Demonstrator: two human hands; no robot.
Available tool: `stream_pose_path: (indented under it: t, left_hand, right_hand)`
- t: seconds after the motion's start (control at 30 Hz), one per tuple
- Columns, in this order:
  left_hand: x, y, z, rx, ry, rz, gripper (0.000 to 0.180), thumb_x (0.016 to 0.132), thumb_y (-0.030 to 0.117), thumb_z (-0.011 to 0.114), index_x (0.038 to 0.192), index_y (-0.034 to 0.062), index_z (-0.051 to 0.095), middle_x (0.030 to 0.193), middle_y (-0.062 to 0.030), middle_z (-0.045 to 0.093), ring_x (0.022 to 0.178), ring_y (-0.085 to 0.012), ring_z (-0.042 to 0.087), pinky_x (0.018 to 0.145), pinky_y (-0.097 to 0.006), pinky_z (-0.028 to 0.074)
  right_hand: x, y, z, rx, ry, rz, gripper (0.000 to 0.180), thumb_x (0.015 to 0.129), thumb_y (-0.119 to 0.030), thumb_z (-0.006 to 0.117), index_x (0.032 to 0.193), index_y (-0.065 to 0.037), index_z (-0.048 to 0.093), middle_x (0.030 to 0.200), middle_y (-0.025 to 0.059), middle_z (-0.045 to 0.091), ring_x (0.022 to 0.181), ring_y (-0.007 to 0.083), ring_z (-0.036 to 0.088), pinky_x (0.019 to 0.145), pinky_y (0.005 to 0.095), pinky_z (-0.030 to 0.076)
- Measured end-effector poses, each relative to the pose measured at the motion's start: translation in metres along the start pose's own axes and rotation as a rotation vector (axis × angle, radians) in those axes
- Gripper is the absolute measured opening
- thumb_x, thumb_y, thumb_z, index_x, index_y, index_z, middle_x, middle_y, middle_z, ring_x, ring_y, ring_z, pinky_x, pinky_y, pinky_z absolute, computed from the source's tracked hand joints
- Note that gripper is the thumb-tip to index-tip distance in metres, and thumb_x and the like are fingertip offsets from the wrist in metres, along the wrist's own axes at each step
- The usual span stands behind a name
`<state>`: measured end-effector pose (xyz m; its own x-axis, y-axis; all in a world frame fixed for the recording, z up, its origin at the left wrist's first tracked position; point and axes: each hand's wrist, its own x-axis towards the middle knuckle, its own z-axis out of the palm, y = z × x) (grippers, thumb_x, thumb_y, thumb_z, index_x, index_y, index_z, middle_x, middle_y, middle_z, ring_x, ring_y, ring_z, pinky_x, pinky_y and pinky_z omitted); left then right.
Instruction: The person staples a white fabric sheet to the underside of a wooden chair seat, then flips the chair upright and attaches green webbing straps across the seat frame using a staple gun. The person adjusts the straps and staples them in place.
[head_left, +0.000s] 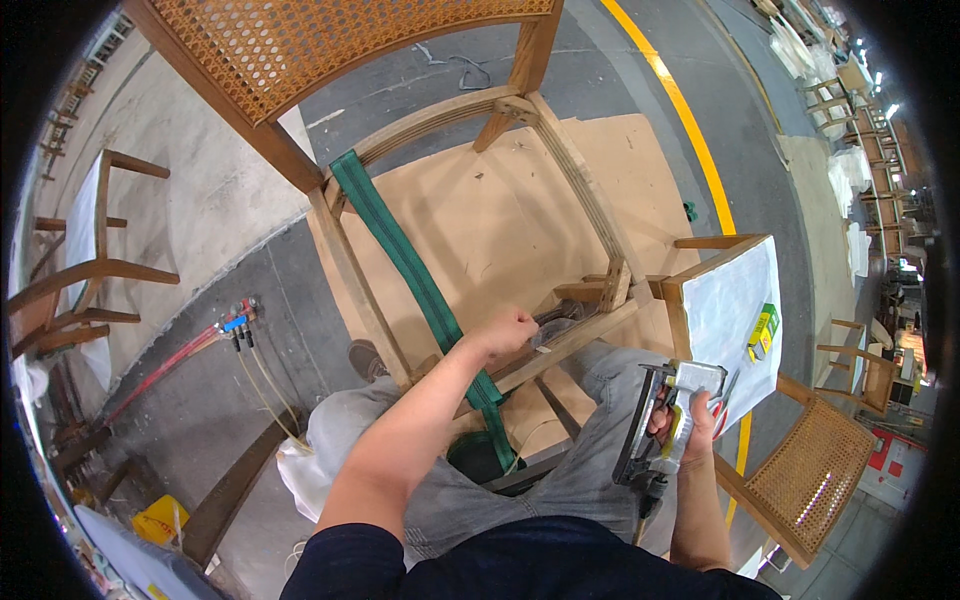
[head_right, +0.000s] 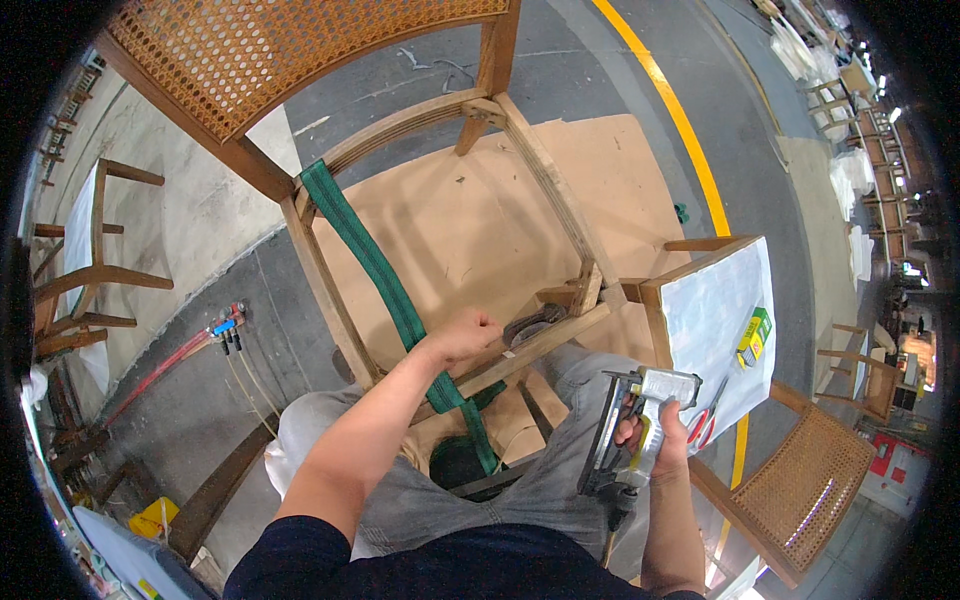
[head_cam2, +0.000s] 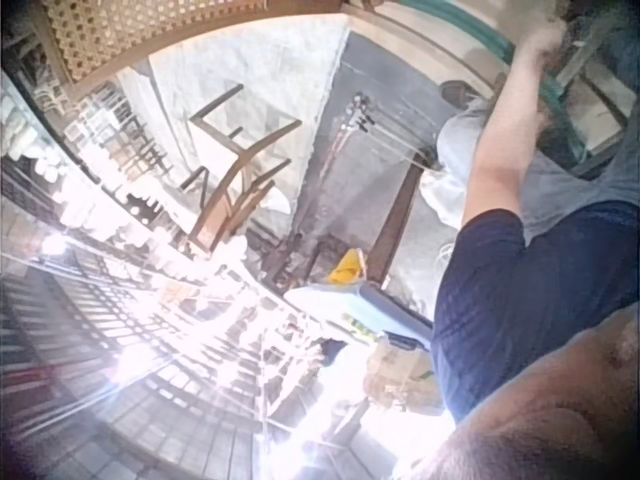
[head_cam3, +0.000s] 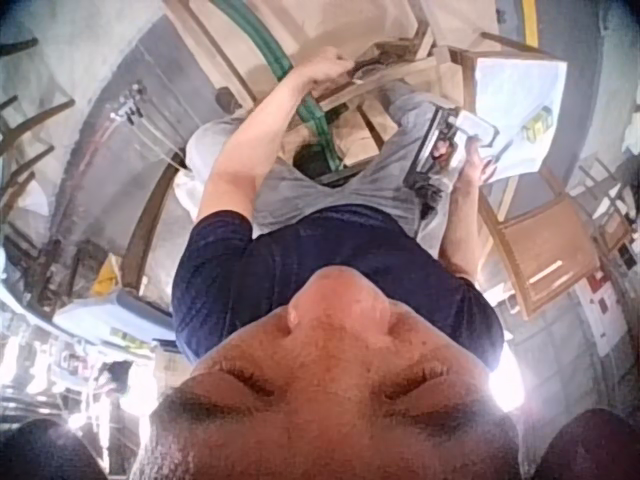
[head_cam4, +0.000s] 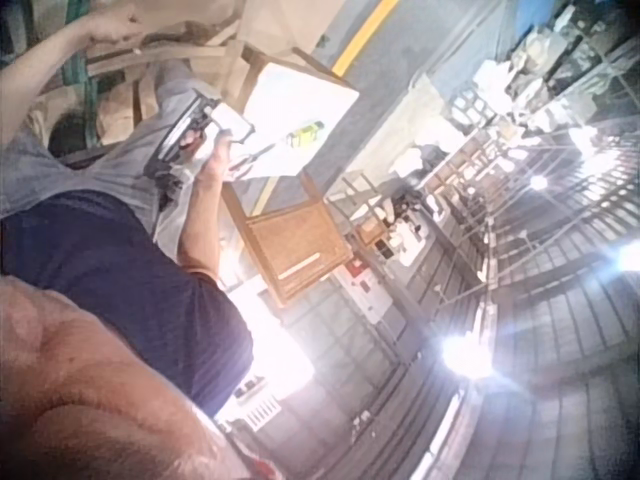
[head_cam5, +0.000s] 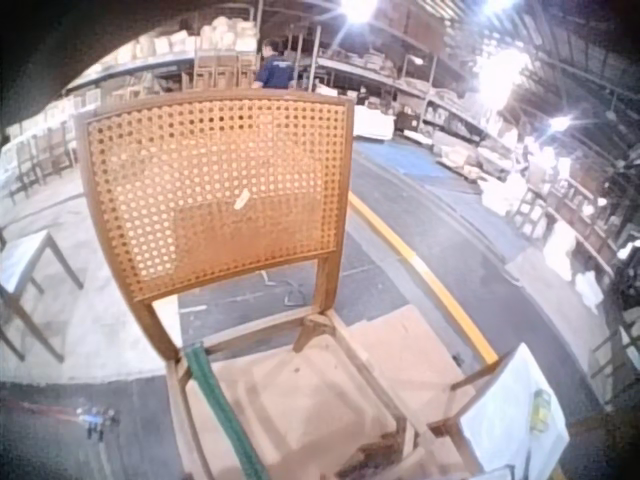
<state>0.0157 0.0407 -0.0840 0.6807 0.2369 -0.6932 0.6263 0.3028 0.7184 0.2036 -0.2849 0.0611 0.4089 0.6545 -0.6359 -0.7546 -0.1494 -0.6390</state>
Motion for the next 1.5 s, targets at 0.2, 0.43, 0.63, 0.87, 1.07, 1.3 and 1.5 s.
stream_pose_path:
  t: [0.2,0.43,0.63,0.87,1.07,1.3,1.5]
  left_hand:
    - [-0.005,-0.007,0.003,0.147,-0.056,0.001,0.020,0.090,0.023,0.076,0.086,0.0031,0.075,0.075,-0.0045,0.069,0.071,-0.0147,0.064,0.062,-0.036,0.049]
    - [-0.014,0.010,0.003,0.094,-0.043,-0.116,0.023,0.084,0.024,0.084,0.083,0.0030,0.075,0.077,-0.0089,0.071,0.071,-0.0183,0.065,0.063,-0.040,0.050]
    - [-0.005,-0.002,0.004,0.039,-0.047,-0.098,0.024,0.087,0.026,0.083,0.082,0.0047,0.074,0.073,-0.0038,0.066,0.063,-0.0144,0.058,0.054,-0.038,0.044]
    - [-0.007,0.004,0.006,0.078,-0.038,-0.123,0.021,0.087,0.024,0.081,0.084,0.0033,0.075,0.073,-0.0044,0.068,0.065,-0.0147,0.060,0.058,-0.037,0.047]
    - [-0.001,-0.002,0.013,0.071,-0.044,-0.109,0.017,0.088,0.020,0.075,0.083,0.0034,0.074,0.074,-0.0046,0.070,0.069,-0.0137,0.064,0.062,-0.036,0.050]
    - [-0.002,0.001,-0.011,0.104,-0.064,0.015,0.017,0.092,0.018,0.072,0.092,0.0026,0.077,0.076,-0.0045,0.072,0.072,-0.0140,0.067,0.068,-0.033,0.053]
    - [-0.015,0.006,-0.005,0.122,-0.130,0.100,0.021,0.092,0.018,0.073,0.100,-0.0002,0.079,0.086,-0.0094,0.077,0.076,-0.0163,0.070,0.071,-0.034,0.055]
  right_hand:
    - [0.002,-0.002,0.007,-0.015,-0.002,0.024,0.091,0.093,-0.078,0.057,0.131,0.004,0.060,0.091,0.0135,0.069,0.077,0.0265,0.067,0.074,0.0425,0.054]
    - [0.003,-0.001,0.000,-0.009,-0.020,0.025,0.089,0.093,-0.076,0.059,0.133,0.003,0.059,0.101,0.0143,0.071,0.076,0.0273,0.067,0.073,0.0440,0.054]
    - [0.004,0.000,-0.002,0.022,-0.003,0.015,0.086,0.094,-0.073,0.061,0.137,0.001,0.058,0.113,0.0133,0.069,0.079,0.0281,0.069,0.074,0.0461,0.056]
    - [0.002,0.001,-0.001,0.016,0.007,0.011,0.089,0.092,-0.074,0.062,0.134,0.003,0.059,0.105,0.0141,0.071,0.079,0.0280,0.069,0.074,0.0448,0.056]
    - [0.003,-0.001,0.006,0.000,-0.010,0.005,0.091,0.092,-0.076,0.061,0.137,0.003,0.058,0.109,0.0138,0.070,0.079,0.0273,0.068,0.075,0.0450,0.056]
    - [0.002,0.001,0.004,0.024,-0.001,-0.007,0.088,0.092,-0.073,0.065,0.140,-0.001,0.056,0.116,0.0131,0.069,0.081,0.0267,0.068,0.074,0.0458,0.056]
    - [0.003,0.003,0.005,0.007,-0.020,-0.055,0.078,0.097,-0.066,0.062,0.142,-0.003,0.055,0.120,0.0172,0.068,0.078,0.0279,0.069,0.073,0.0464,0.058]
